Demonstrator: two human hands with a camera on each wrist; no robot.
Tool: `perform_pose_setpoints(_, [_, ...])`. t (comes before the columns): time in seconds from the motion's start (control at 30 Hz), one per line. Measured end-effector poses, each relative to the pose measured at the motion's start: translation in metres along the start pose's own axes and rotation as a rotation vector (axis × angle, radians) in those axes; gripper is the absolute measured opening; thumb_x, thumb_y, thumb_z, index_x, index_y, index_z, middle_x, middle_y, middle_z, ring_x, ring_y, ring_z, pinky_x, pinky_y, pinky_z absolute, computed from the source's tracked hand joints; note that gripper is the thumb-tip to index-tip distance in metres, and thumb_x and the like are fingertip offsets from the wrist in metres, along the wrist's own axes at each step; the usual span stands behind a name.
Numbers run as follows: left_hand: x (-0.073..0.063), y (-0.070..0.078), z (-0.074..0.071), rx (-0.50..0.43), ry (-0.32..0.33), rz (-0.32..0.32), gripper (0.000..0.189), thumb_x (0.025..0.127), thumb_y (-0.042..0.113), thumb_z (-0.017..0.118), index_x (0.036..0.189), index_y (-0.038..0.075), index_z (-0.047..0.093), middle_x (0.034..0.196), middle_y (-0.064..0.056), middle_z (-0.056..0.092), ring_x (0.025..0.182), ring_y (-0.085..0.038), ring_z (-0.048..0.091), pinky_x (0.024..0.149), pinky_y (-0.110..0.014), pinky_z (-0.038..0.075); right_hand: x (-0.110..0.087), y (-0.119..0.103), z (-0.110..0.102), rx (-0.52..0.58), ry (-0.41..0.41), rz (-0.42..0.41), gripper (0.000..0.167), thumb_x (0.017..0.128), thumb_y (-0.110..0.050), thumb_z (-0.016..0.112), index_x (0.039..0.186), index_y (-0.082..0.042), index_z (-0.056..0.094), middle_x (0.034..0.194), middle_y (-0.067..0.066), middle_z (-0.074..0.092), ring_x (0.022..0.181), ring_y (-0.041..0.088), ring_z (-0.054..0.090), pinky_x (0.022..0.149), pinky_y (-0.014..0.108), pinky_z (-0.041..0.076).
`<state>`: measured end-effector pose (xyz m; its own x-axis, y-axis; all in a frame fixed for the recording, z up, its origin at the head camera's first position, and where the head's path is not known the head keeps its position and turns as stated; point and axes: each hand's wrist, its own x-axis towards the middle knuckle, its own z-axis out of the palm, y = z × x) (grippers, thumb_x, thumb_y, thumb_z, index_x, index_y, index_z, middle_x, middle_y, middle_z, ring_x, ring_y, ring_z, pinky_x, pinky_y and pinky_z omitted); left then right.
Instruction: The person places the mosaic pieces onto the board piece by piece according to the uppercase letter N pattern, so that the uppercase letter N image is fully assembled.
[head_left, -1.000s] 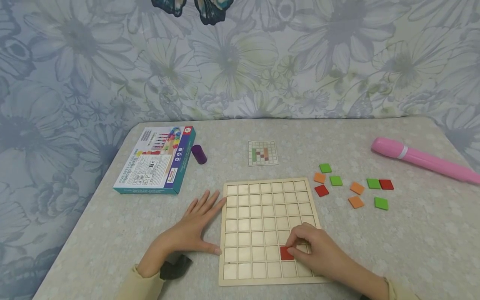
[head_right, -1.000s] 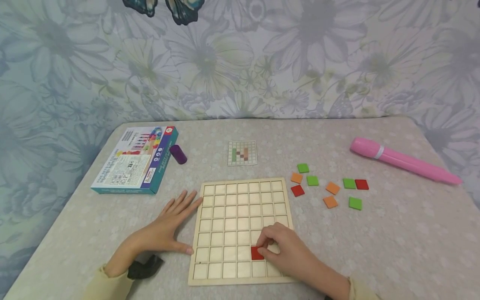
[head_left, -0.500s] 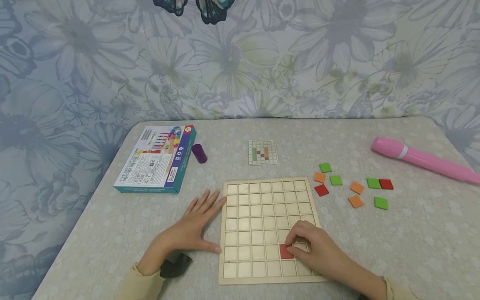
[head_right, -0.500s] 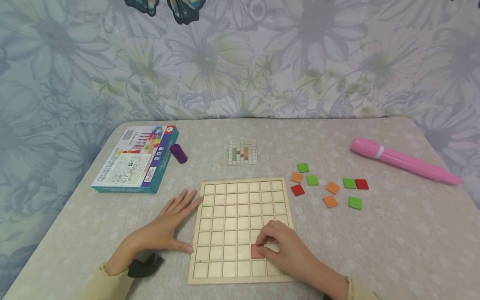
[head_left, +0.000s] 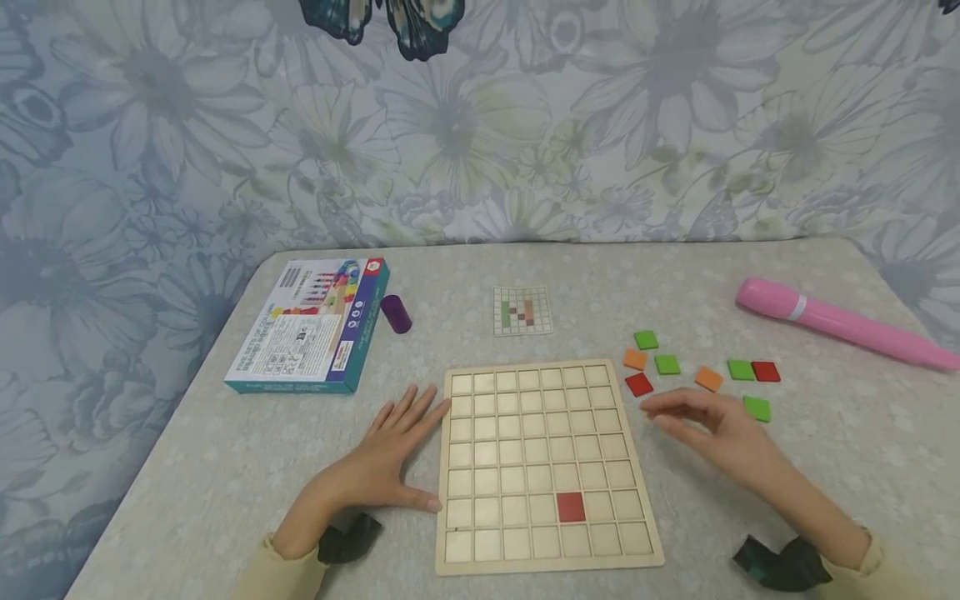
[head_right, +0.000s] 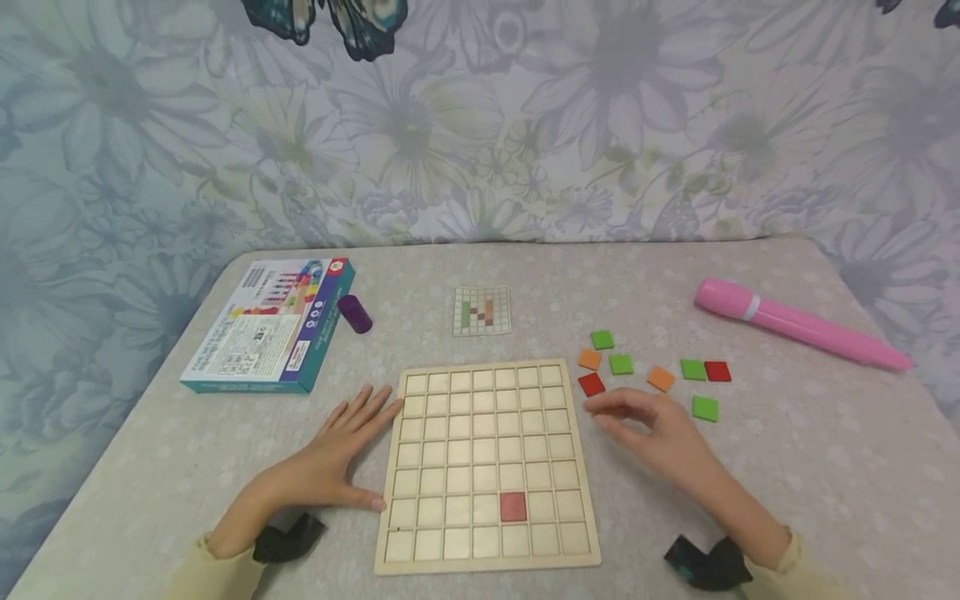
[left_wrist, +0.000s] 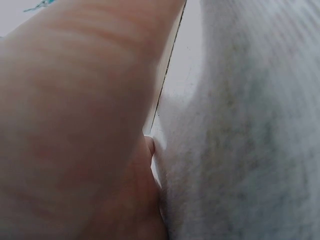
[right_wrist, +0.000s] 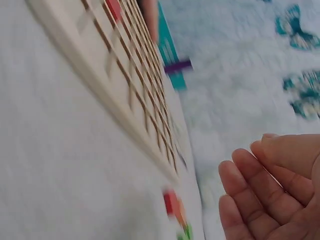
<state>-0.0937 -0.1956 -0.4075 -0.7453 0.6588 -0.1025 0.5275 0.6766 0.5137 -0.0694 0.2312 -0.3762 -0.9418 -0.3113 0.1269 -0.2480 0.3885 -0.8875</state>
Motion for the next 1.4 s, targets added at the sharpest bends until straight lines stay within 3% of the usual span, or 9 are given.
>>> perform_pose_setpoints(0.07, [-0.001, 0.000, 0.001, -0.005, 0.006, 0.001, 0.116, 0.065, 0.065, 0.072, 0.152, 0.015, 0.013, 0.155, -0.010, 0.002, 0.139, -0.032, -0.007, 0.105, -0.055, -0.002, 0.000, 0.011, -0.022, 0.005, 0.044, 0.028, 0.024, 0.093, -0.006, 0.059, 0.115, 0.002, 0.062, 0.105, 0.011, 0.066, 0.096, 0.011, 0.062, 0.079, 0.019, 0.047])
perform_pose_setpoints(0.23, [-0.003, -0.001, 0.003, -0.020, 0.018, 0.009, 0.115, 0.066, 0.064, 0.072, 0.152, 0.015, 0.013, 0.155, -0.011, 0.002, 0.139, -0.033, -0.007, 0.105, -0.056, -0.002, -0.007, 0.047, -0.071, -0.006, 0.183, 0.158, 0.034, 0.097, -0.015, 0.053, 0.126, 0.003, 0.054, 0.109, -0.002, 0.066, 0.097, 0.003, 0.060, 0.076, 0.013, 0.045])
perform_pose_setpoints(0.4, [-0.004, -0.004, 0.005, -0.035, 0.025, 0.025, 0.113, 0.068, 0.063, 0.072, 0.152, 0.017, 0.012, 0.155, -0.010, 0.002, 0.139, -0.033, -0.007, 0.104, -0.057, -0.002, -0.018, 0.077, -0.097, 0.002, 0.323, 0.287, 0.042, 0.096, -0.026, 0.054, 0.131, -0.002, 0.052, 0.109, -0.018, 0.061, 0.098, -0.007, 0.054, 0.076, 0.007, 0.040])
perform_pose_setpoints(0.5, [-0.004, -0.004, 0.006, -0.036, 0.025, 0.024, 0.112, 0.068, 0.063, 0.071, 0.152, 0.018, 0.012, 0.155, -0.010, 0.002, 0.139, -0.032, -0.007, 0.104, -0.057, -0.003, -0.021, 0.085, -0.100, -0.013, 0.346, 0.331, 0.043, 0.095, -0.028, 0.055, 0.133, -0.007, 0.052, 0.111, -0.022, 0.057, 0.100, -0.010, 0.048, 0.075, 0.005, 0.037])
perform_pose_setpoints(0.7, [-0.003, -0.002, 0.002, -0.041, 0.022, 0.020, 0.112, 0.068, 0.062, 0.073, 0.152, 0.017, 0.014, 0.155, -0.011, 0.003, 0.139, -0.033, -0.007, 0.104, -0.056, -0.002, -0.020, 0.090, -0.092, -0.110, 0.400, 0.306, 0.043, 0.093, -0.024, 0.060, 0.130, -0.003, 0.055, 0.106, -0.027, 0.056, 0.099, -0.011, 0.046, 0.074, 0.004, 0.036])
perform_pose_setpoints(0.9, [0.000, 0.000, -0.002, -0.038, 0.028, 0.036, 0.111, 0.069, 0.059, 0.074, 0.151, 0.012, 0.016, 0.155, -0.014, 0.004, 0.138, -0.036, -0.005, 0.104, -0.057, -0.002, -0.018, 0.095, -0.093, -0.225, 0.390, 0.349, 0.045, 0.092, -0.028, 0.062, 0.129, -0.005, 0.056, 0.107, -0.021, 0.055, 0.093, -0.011, 0.046, 0.070, 0.006, 0.036])
perform_pose_setpoints(1.1, [-0.001, 0.000, -0.002, -0.029, 0.027, 0.043, 0.109, 0.071, 0.057, 0.074, 0.150, 0.009, 0.017, 0.154, -0.017, 0.006, 0.138, -0.038, -0.004, 0.104, -0.058, -0.001, -0.017, 0.097, -0.092, -0.349, 0.381, 0.319, 0.044, 0.090, -0.027, 0.064, 0.125, -0.001, 0.058, 0.109, -0.018, 0.055, 0.085, -0.012, 0.048, 0.066, 0.008, 0.037])
perform_pose_setpoints(1.4, [-0.001, 0.001, -0.003, -0.032, 0.009, 0.019, 0.110, 0.069, 0.059, 0.073, 0.151, 0.011, 0.016, 0.155, -0.015, 0.005, 0.138, -0.036, -0.005, 0.104, -0.057, -0.002, -0.019, 0.097, -0.090, -0.481, 0.391, 0.314, 0.036, 0.089, -0.024, 0.067, 0.116, -0.001, 0.062, 0.109, 0.012, 0.060, 0.073, -0.014, 0.045, 0.062, 0.016, 0.037])
